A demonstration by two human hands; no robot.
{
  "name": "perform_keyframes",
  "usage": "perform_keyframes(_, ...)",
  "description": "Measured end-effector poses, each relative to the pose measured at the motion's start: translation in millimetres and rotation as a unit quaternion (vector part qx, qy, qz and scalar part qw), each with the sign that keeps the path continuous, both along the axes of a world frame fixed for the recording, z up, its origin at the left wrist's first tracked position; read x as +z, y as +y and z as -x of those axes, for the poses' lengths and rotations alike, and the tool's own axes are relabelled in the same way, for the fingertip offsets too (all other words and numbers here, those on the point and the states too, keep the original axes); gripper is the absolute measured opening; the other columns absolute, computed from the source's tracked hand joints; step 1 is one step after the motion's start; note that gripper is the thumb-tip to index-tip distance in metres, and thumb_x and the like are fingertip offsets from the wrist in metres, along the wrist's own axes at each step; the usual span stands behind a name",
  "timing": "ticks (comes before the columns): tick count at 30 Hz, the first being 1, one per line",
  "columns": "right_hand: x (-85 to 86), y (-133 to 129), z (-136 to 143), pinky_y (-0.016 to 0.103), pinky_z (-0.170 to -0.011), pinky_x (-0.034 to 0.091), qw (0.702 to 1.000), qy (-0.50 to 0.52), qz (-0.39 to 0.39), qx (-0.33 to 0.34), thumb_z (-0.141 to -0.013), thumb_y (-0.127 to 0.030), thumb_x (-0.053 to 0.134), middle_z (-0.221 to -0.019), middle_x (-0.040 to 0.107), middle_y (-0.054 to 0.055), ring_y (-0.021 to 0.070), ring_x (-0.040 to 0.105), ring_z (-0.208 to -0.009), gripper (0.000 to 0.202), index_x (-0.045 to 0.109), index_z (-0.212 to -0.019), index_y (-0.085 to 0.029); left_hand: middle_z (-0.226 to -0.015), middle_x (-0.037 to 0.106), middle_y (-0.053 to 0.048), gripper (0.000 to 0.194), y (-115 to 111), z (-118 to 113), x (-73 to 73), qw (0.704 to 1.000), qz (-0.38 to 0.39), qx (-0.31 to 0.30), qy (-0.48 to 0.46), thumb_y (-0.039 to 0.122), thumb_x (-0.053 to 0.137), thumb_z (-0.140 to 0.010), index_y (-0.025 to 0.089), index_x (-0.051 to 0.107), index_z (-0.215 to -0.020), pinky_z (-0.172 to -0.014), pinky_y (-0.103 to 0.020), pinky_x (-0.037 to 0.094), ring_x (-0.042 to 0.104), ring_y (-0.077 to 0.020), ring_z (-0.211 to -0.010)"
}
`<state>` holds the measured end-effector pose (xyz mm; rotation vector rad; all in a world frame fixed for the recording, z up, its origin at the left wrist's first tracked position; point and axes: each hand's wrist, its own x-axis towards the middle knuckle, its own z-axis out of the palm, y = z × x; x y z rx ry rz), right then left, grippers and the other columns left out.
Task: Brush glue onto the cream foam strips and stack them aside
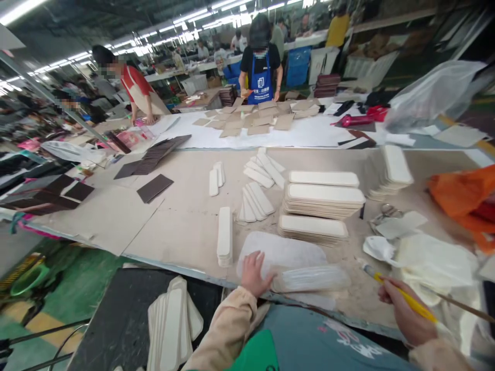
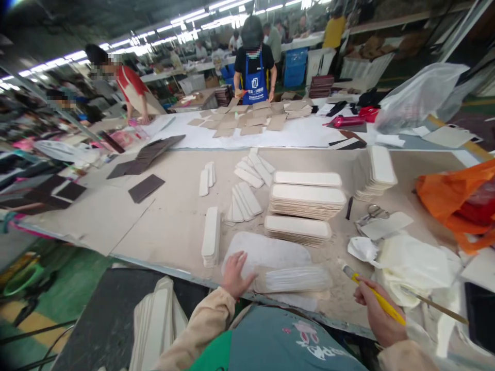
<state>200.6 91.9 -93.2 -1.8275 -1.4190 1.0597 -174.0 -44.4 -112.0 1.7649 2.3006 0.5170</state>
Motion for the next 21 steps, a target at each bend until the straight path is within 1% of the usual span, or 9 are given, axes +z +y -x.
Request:
perform_keyframes(1, 2.0, -0.9, 1.0, 0.032, -0.064, 0.05, 1.0, -0.01, 0.013, -0.012, -0.071, -0.06, 0.052, -0.071, 0.062, 0.002, 0.0203, 0.062, -0.063, 0.046, 0.059, -0.096, -0.022, -0.128, 0.05, -0.016, 0.059, 2.2, 16.1, 3.9, 0.998, -0.018, 0.056, 0.026, 0.054, 0.051, -0.078, 0.016, 0.05, -0.124, -0.103, -0.047, 0.032, 0.044, -0.0277, -0.119)
perform_keyframes(3, 6.4, -3.4, 3.6, 0.034, -0.069, 0.051, 0.999, -0.015, 0.037, -0.021, -0.069, -0.061, 0.052, -0.077, 0.064, 0.002, 0.0219, 0.064, -0.067, 0.049, 0.058, -0.099, -0.023, -0.128, 0.049, -0.018, 0.054, 7.6, 52.0, 9.7, 0.983, -0.023, 0.161, 0.082, 0.049, 0.046, -0.082, 0.013, 0.052, -0.121, -0.102, -0.045, 0.033, 0.043, -0.0286, -0.12)
perform_keyframes(5, 11.3, -7.3, 7.5, 0.034, -0.07, 0.051, 0.999, -0.023, 0.037, -0.019, -0.07, -0.061, 0.051, -0.079, 0.064, 0.002, 0.0226, 0.065, -0.069, 0.049, 0.058, -0.099, -0.023, -0.129, 0.047, -0.021, 0.057, 12.7, 86.4, 12.8, 0.961, 0.011, 0.244, 0.126, 0.05, 0.044, -0.083, 0.01, 0.051, -0.122, -0.101, -0.045, 0.033, 0.041, -0.0311, -0.122)
perform_keyframes(6, 13.8, -9.5, 9.9, 0.034, -0.07, 0.052, 0.999, -0.026, 0.034, -0.011, -0.07, -0.061, 0.051, -0.079, 0.064, 0.001, 0.0225, 0.065, -0.069, 0.048, 0.058, -0.098, -0.023, -0.128, 0.048, -0.022, 0.058, 14.7, 100.9, 13.5, 0.955, 0.038, 0.262, 0.135, 0.05, 0.044, -0.083, 0.009, 0.05, -0.123, -0.099, -0.044, 0.034, 0.042, -0.0316, -0.121)
perform_keyframes(7, 16.0, -11.8, 12.6, 0.034, -0.07, 0.052, 0.999, -0.027, 0.03, -0.005, -0.07, -0.06, 0.051, -0.078, 0.064, 0.001, 0.0222, 0.065, -0.069, 0.047, 0.058, -0.097, -0.022, -0.127, 0.049, -0.022, 0.057, 16.4, 112.7, 14.0, 0.951, 0.068, 0.268, 0.136, 0.05, 0.044, -0.082, 0.009, 0.051, -0.121, -0.097, -0.043, 0.035, 0.044, -0.0317, -0.119)
perform_keyframes(9, 18.8, -16.0, 17.7, 0.033, -0.07, 0.053, 0.999, -0.022, 0.026, 0.003, -0.07, -0.06, 0.052, -0.076, 0.063, 0.0, 0.0215, 0.065, -0.068, 0.047, 0.058, -0.096, -0.022, -0.118, 0.056, -0.019, 0.052, 18.7, 127.9, 14.7, 0.951, 0.133, 0.251, 0.119, 0.05, 0.044, -0.082, 0.011, 0.054, -0.115, -0.09, -0.04, 0.04, 0.051, -0.0302, -0.11)
perform_keyframes(12, 18.1, -20.3, 22.5, 0.036, -0.07, 0.054, 1.0, -0.003, 0.019, -0.002, -0.069, -0.06, 0.054, -0.073, 0.063, 0.001, 0.0226, 0.064, -0.066, 0.046, 0.059, -0.094, -0.021, -0.103, 0.062, -0.015, 0.043, 20.7, 133.5, 16.7, 0.951, 0.195, 0.225, 0.089, 0.048, 0.041, -0.084, 0.014, 0.057, -0.103, -0.079, -0.035, 0.043, 0.059, -0.0261, -0.097)
perform_keyframes(17, 10.5, -24.6, 21.8, 0.039, -0.066, 0.056, 1.0, 0.025, -0.002, -0.003, -0.07, -0.054, 0.058, -0.072, 0.063, 0.006, 0.0264, 0.063, -0.065, 0.038, 0.061, -0.091, -0.023, -0.106, 0.061, -0.015, 0.035, 21.7, 131.0, 19.7, 0.95, 0.207, 0.217, 0.083, 0.041, 0.036, -0.088, 0.014, 0.055, -0.1, -0.075, -0.032, 0.042, 0.06, -0.0241, -0.095)
perform_keyframes(21, 7.5, -28.1, 19.8, 0.037, -0.063, 0.056, 0.999, 0.042, -0.009, -0.011, -0.072, -0.053, 0.058, -0.071, 0.063, 0.006, 0.0244, 0.061, -0.063, 0.038, 0.061, -0.093, -0.021, -0.102, 0.063, -0.013, 0.033, 20.0, 135.2, 20.0, 0.952, 0.215, 0.203, 0.082, 0.035, 0.031, -0.09, 0.015, 0.056, -0.097, -0.075, -0.031, 0.042, 0.061, -0.0223, -0.093)
